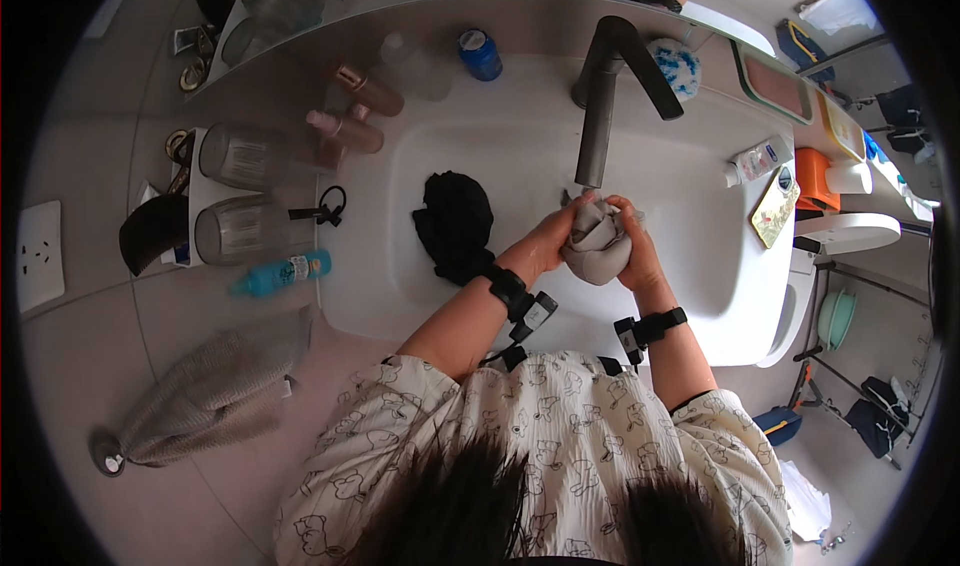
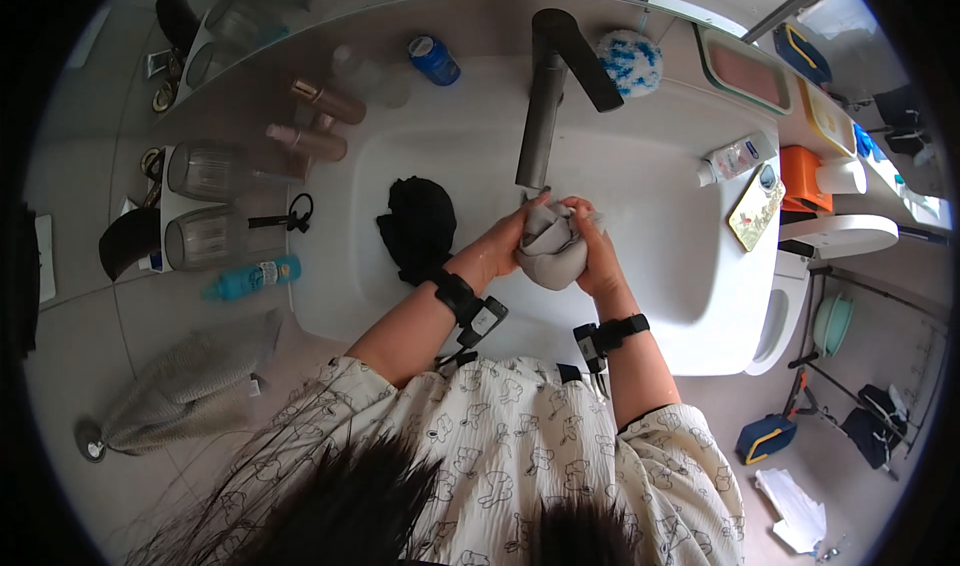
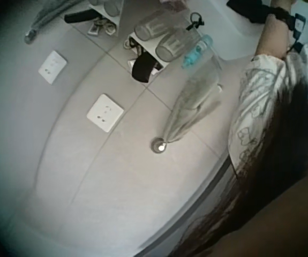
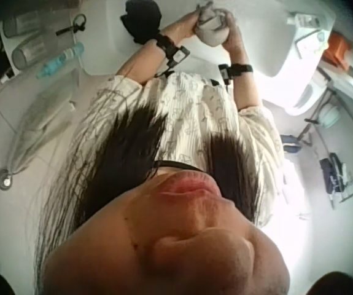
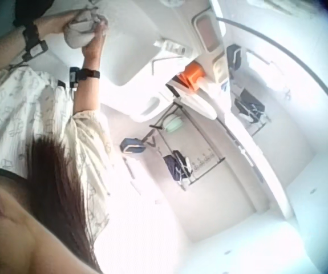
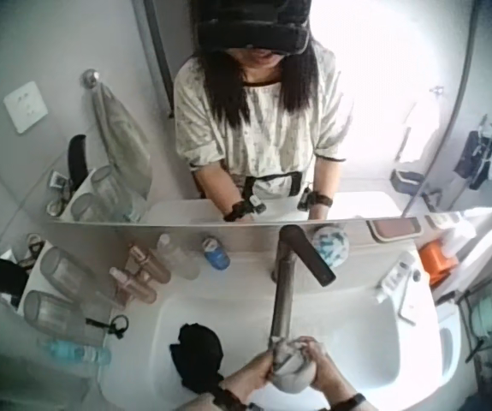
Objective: The person washes undergarments in a sink, rubbing a bar of soap onto the clothing and scrubbing the items by hand.
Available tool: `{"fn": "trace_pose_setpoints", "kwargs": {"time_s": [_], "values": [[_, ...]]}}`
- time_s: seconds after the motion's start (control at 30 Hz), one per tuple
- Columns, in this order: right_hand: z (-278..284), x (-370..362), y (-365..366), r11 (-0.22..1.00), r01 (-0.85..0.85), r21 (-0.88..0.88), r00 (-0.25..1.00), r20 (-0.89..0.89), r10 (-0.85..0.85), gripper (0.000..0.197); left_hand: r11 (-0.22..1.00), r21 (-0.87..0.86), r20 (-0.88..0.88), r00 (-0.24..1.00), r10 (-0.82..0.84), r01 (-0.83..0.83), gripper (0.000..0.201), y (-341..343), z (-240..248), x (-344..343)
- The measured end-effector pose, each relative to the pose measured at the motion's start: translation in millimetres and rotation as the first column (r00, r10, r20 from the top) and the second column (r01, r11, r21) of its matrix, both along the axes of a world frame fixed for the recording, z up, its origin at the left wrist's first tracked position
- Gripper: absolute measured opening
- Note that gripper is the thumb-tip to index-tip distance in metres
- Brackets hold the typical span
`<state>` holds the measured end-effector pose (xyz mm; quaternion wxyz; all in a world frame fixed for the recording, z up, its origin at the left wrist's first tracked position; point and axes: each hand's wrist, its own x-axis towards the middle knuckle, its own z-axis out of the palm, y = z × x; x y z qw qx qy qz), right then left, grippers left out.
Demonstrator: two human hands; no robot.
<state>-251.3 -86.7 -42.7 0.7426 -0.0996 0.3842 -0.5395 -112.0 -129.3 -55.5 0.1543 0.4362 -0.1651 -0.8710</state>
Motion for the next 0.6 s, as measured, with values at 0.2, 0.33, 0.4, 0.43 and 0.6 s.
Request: {"fn": "trace_pose_setpoints", "kwargs": {"time_s": [0.2,0.33,0.4,0.43,0.6], "values": [[13,5,-12,0.981,-0.138,-0.137,0.747,-0.664,0.013,0.02,0.973,0.192,0.019,0.991,0.129,-0.13,0.064,15,11,15],[22,35,-8,0.981,-0.07,-0.18,0.728,-0.682,-0.073,0.019,0.848,0.298,-0.261,0.817,0.514,-0.438,0.04,17,-7,6],[20,33,-7,0.992,0.038,-0.117,0.816,-0.569,-0.098,0.019,0.826,0.281,-0.28,0.781,0.558,-0.489,0.032,17,-9,0],[16,33,-9,0.994,0.088,-0.068,0.83,-0.547,-0.111,0.02,0.814,0.115,-0.206,0.787,0.581,-0.57,0.026,17,-10,-4],[-17,25,-7,0.985,0.139,0.099,0.884,-0.461,-0.078,0.025,0.798,-0.485,0.199,0.844,0.498,-0.357,0.013,20,2,-8]]}}
